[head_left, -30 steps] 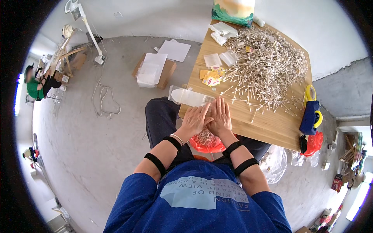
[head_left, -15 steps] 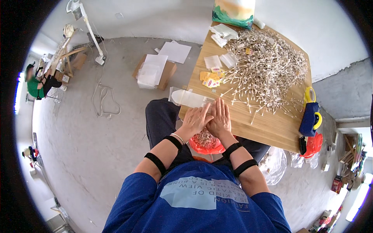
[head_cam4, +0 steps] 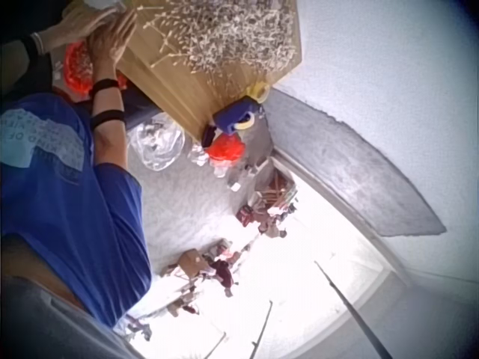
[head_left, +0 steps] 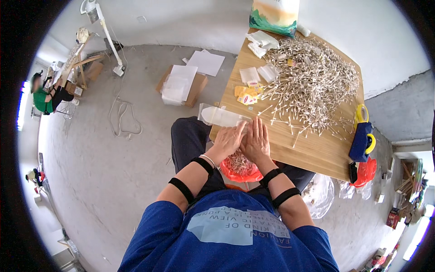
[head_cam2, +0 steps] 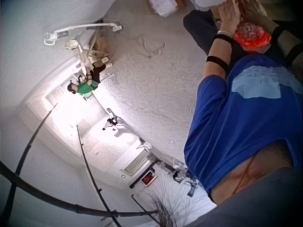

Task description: The person assembles cotton swabs by hand, inserting cotton tips into wooden sticks. They then place the finished swabs into a small plastic bag. The person works at a table with a large pile of loose cotton tips and sticks.

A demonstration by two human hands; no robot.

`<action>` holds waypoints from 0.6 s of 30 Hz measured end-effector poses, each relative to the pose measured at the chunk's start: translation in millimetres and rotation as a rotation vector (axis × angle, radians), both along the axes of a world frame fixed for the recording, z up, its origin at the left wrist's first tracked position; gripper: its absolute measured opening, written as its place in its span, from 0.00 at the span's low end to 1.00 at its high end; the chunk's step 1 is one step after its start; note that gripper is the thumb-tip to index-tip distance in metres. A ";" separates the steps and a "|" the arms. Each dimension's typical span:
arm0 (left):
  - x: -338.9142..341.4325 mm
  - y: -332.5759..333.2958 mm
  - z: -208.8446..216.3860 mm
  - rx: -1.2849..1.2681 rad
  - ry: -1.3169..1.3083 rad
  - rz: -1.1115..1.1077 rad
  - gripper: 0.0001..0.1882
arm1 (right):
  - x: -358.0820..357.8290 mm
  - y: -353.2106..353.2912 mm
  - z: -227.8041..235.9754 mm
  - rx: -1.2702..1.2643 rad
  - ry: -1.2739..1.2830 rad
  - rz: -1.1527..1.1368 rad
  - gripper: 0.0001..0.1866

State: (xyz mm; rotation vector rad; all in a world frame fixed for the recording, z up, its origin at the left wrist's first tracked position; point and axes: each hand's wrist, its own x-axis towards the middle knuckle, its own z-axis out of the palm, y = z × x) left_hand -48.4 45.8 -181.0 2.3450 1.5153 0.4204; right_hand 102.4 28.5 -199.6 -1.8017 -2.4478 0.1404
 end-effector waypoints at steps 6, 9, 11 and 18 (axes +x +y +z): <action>-0.1 5.6 4.3 -0.063 0.048 -0.033 0.28 | 0.3 -0.4 4.3 -0.028 0.032 -0.003 0.43; -0.2 5.9 3.4 -0.074 0.058 -0.030 0.28 | -0.4 0.1 2.6 -0.037 0.021 -0.006 0.44; 0.3 5.2 -0.4 -0.034 0.056 -0.024 0.27 | -0.5 0.1 1.8 -0.034 -0.001 -0.005 0.44; 2.0 6.9 3.0 -0.077 0.067 -0.019 0.24 | 0.9 -1.1 4.0 -0.028 0.041 0.002 0.44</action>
